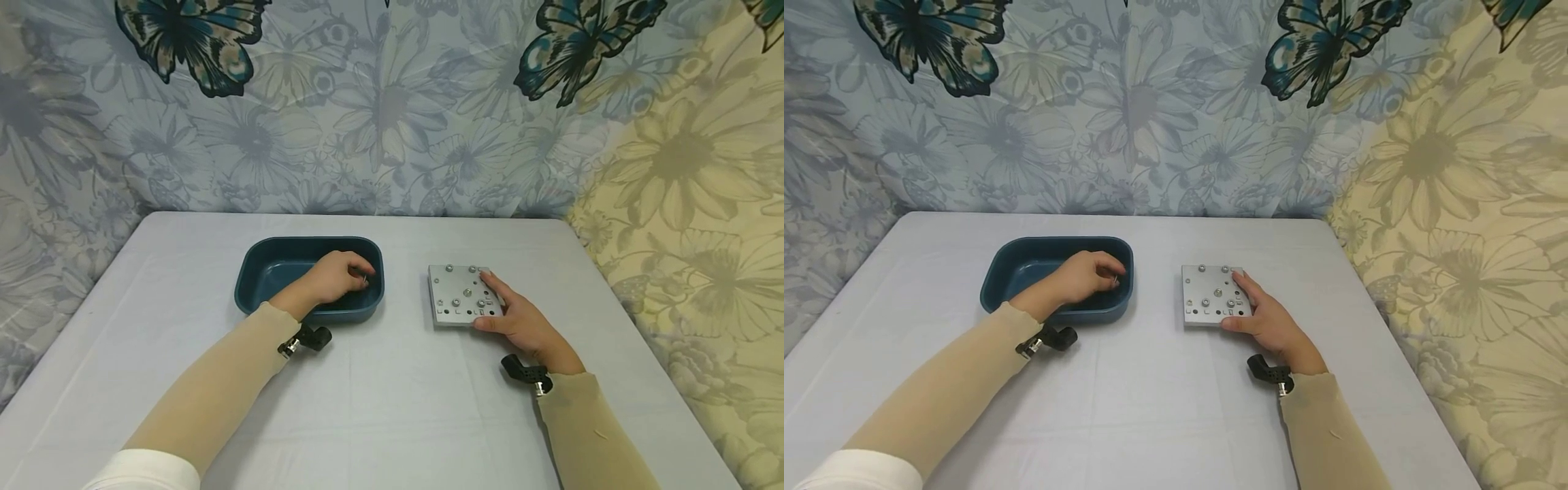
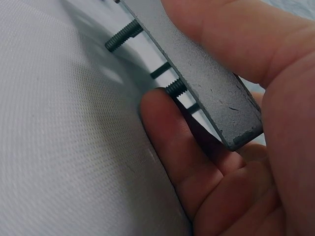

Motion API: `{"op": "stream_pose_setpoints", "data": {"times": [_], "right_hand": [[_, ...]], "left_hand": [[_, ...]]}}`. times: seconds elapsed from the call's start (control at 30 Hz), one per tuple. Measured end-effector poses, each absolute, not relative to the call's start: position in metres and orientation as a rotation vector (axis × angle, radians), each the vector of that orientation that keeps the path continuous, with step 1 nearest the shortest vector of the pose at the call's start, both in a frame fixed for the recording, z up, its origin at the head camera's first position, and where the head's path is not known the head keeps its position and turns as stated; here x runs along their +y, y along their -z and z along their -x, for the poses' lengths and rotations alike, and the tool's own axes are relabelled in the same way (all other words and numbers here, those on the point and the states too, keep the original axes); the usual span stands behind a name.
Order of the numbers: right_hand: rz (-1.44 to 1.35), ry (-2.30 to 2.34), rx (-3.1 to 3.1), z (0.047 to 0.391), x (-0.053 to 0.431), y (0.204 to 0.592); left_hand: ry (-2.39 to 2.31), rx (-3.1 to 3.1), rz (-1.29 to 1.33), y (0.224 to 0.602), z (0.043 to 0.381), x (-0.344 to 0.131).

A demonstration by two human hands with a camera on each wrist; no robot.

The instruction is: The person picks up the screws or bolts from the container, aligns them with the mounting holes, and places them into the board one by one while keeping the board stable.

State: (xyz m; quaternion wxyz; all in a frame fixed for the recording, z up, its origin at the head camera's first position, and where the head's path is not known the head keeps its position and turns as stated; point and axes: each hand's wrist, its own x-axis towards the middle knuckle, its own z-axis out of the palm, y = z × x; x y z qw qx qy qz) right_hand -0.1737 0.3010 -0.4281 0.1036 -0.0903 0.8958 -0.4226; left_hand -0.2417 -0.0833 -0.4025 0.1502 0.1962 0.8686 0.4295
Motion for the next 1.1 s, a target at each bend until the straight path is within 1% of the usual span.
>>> {"op": "stream_pose_setpoints", "data": {"times": [0.17, 0.5, 0.83, 1.1], "right_hand": [[0.248, 1.249, 2.634, 0.173, 0.300, 0.429], [0.242, 1.255, 2.634, 0.174, 0.301, 0.431], [0.254, 1.244, 2.642, 0.174, 0.300, 0.431], [0.258, 1.241, 2.642, 0.175, 0.301, 0.431]], "left_hand": [[-1.412, 2.334, -0.390, 0.400, 0.240, -0.085], [-1.735, 2.080, -0.316, 0.397, 0.236, -0.086], [-1.938, 1.957, -0.104, 0.385, 0.232, -0.082], [-2.013, 1.917, -0.097, 0.377, 0.226, -0.070]]}}
